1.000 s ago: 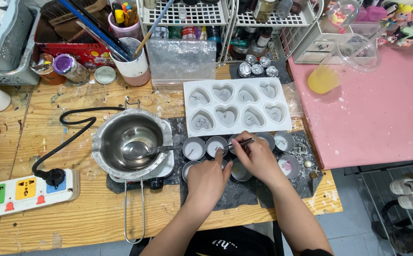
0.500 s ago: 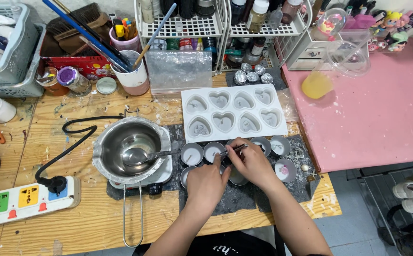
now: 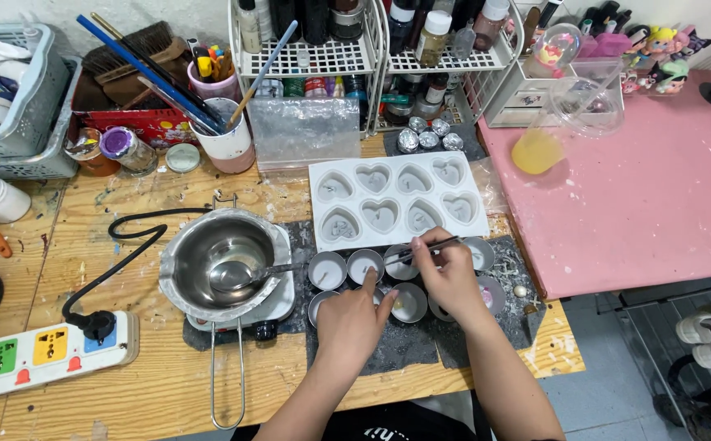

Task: Preparing candle molds by placing wicks and decorative items into cups and heart-shaped molds.

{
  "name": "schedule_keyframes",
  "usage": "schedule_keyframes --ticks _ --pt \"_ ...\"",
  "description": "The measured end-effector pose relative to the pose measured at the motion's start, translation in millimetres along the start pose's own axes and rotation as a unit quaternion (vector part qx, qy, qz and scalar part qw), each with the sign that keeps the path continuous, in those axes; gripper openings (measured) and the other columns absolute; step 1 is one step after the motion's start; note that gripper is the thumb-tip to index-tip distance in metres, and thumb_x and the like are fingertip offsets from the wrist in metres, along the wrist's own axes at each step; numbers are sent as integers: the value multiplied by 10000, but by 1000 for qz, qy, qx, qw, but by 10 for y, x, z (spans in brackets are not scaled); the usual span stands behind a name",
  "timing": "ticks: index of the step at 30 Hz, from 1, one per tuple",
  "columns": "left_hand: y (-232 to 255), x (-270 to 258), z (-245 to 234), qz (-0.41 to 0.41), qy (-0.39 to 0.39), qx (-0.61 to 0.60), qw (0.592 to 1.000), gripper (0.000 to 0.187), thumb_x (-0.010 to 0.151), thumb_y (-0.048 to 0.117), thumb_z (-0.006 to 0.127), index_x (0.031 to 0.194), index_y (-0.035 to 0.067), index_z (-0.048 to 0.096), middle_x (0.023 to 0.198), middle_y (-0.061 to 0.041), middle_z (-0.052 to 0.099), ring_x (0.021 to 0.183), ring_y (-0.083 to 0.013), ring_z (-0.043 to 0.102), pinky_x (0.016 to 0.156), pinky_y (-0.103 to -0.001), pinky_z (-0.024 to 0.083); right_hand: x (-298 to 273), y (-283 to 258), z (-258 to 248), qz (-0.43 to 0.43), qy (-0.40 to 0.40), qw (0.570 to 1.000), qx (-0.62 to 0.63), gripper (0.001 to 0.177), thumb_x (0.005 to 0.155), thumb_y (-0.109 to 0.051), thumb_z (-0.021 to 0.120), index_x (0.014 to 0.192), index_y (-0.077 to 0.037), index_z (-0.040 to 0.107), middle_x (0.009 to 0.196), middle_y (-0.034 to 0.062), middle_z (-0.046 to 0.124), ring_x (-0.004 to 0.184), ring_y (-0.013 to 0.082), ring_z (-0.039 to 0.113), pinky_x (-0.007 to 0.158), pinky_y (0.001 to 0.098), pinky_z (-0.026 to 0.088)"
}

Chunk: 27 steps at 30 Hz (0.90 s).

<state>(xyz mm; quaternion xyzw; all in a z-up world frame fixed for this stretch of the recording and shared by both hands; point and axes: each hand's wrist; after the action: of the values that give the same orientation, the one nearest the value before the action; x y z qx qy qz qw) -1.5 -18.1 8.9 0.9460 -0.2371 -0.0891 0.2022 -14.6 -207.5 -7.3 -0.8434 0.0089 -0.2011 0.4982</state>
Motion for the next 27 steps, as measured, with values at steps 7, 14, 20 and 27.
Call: schedule_keyframes --ticks 7,14,20,27 --pt "-33 -195 -136 26 47 -87 995 474 995 396 588 1324 58 636 603 -81 708 512 -271 690 480 -405 522 5 146 -40 81 94 973 194 164 1083 -156 599 997 -18 625 698 15 604 534 62 508 465 220 374" --pt "-152 -422 2 108 127 -160 973 283 948 230 669 1185 81 706 876 -37 716 817 -213 692 631 -372 549 17 -22 -345 2 184 949 255 160 1024 -50 658 1160 26 618 932 114 695 772 140 675 596 273 571" --pt "-176 -548 110 199 193 -169 946 215 901 133 716 1112 91 724 968 -43 712 952 -234 697 698 -359 565 -396 -49 -654 -2 282 915 289 221 1054 -43 660 1253 46 627 1058 159 726 912 187 713 660 292 589" --pt "-247 -555 313 251 204 -180 929 240 823 91 757 1062 100 748 963 -42 708 981 -251 698 748 -373 570 -975 156 -676 30 341 921 186 280 1030 -15 659 1292 77 624 1115 177 725 1016 221 726 773 353 636"
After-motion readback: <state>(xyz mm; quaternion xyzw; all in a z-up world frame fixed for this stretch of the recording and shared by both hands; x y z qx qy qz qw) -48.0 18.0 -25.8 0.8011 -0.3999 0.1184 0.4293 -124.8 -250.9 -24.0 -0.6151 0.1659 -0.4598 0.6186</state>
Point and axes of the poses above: each hand's wrist, its own x-axis towards the middle knuckle, its own z-axis out of the palm, y = z × x
